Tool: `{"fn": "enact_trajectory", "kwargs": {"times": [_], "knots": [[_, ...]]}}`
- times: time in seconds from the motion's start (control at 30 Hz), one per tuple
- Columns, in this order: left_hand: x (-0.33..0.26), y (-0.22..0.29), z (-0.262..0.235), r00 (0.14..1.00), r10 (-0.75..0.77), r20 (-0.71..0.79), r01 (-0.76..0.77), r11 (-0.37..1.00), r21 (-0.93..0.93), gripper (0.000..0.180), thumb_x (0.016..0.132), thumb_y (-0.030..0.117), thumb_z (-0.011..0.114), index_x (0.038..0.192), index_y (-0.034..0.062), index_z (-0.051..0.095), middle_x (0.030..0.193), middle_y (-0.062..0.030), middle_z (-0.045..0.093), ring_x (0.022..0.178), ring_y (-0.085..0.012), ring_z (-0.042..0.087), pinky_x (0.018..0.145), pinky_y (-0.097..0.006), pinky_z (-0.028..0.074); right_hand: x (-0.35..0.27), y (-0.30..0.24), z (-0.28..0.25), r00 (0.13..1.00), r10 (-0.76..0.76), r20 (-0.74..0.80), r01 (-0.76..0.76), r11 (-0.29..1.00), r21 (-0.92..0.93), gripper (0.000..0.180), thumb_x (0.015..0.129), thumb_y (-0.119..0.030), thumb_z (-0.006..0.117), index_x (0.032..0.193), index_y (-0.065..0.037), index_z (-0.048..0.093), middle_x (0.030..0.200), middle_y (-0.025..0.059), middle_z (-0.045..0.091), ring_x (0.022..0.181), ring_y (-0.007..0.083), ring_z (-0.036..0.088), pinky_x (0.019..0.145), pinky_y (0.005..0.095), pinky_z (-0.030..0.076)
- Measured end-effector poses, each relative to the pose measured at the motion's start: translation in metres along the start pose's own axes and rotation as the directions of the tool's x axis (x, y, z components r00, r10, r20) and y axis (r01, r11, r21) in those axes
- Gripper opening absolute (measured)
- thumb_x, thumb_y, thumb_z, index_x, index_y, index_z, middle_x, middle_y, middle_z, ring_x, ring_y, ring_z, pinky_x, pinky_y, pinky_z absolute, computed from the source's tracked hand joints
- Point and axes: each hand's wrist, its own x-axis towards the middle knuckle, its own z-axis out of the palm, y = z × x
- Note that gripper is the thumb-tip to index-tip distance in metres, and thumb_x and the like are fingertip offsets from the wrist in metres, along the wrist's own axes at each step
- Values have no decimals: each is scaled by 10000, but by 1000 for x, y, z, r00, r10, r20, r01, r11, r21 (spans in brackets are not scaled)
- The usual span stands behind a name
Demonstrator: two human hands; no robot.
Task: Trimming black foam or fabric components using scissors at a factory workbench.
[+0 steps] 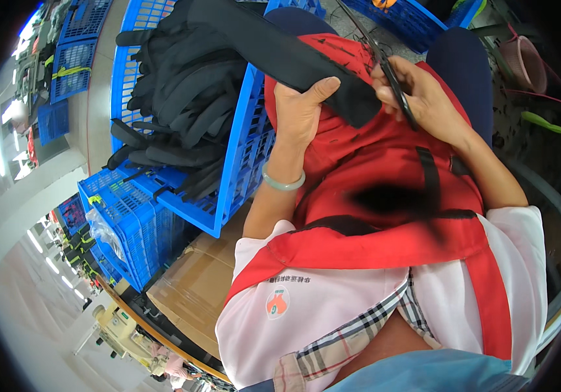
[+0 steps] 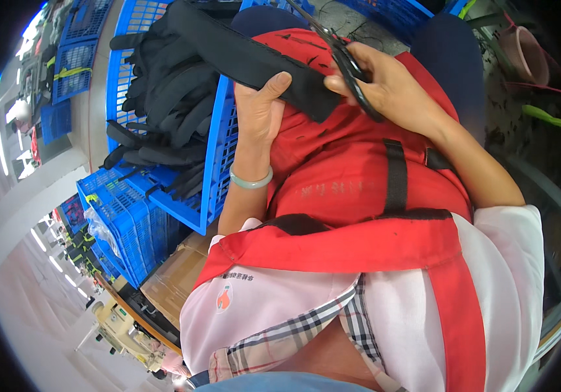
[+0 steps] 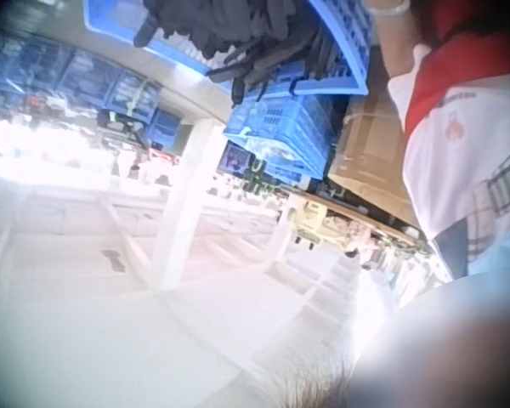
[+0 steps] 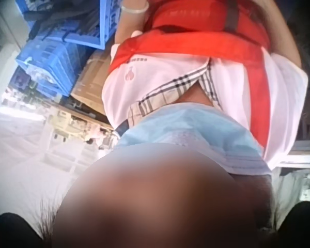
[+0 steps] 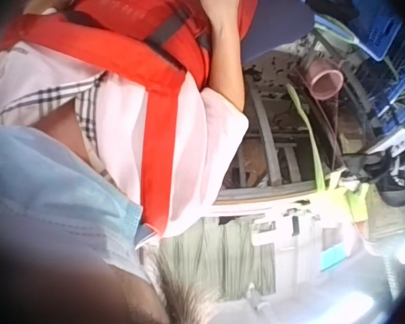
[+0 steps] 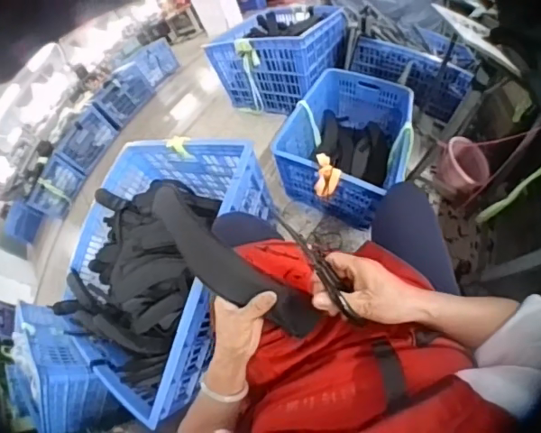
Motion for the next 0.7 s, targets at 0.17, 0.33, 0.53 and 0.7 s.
{"fn": "enact_trajectory", "kwargs": {"times": [0.17, 0.33, 0.53, 0.7], "knots": [[2, -3, 5, 999, -41, 19, 41, 999, -28, 263, 754, -81, 751, 974, 4, 634, 922, -52, 667, 839, -150, 646, 790, -266, 524, 23, 8, 6, 983, -177, -41, 177, 984, 2, 253, 871, -170, 718, 987, -8, 562, 837, -18, 570, 762, 39, 523, 657, 206, 441], [2, 7, -7, 998, -42, 40, 42, 999, 19, 263, 752, -114, 726, 968, 0, 630, 901, -58, 667, 834, -165, 653, 787, -279, 535, 3, 5, -6, 998, -54, 19, 55, 995, -86, 409, 861, -238, 719, 1111, 24, 530, 820, 26, 553, 743, 91, 477, 654, 251, 404], [5, 7, -13, 1000, -4, 0, 4, 1000, 4, 260, 752, -128, 709, 963, 2, 631, 910, -66, 670, 838, -175, 658, 808, -295, 535, -28, -3, -20, 987, 27, 159, 55, 872, -487, 701, 749, -462, 769, 1192, 8, 498, 938, 169, 572, 856, 298, 557, 787, 366, 441], [7, 1, -18, 999, -15, 48, 15, 1000, 0, 326, 785, -137, 675, 1060, 22, 604, 983, -65, 658, 901, -183, 655, 871, -324, 531, -26, 2, -20, 987, 58, 149, 32, 841, -540, 741, 728, -501, 767, 1201, -2, 492, 908, 213, 582, 880, 386, 578, 785, 407, 442]]}}
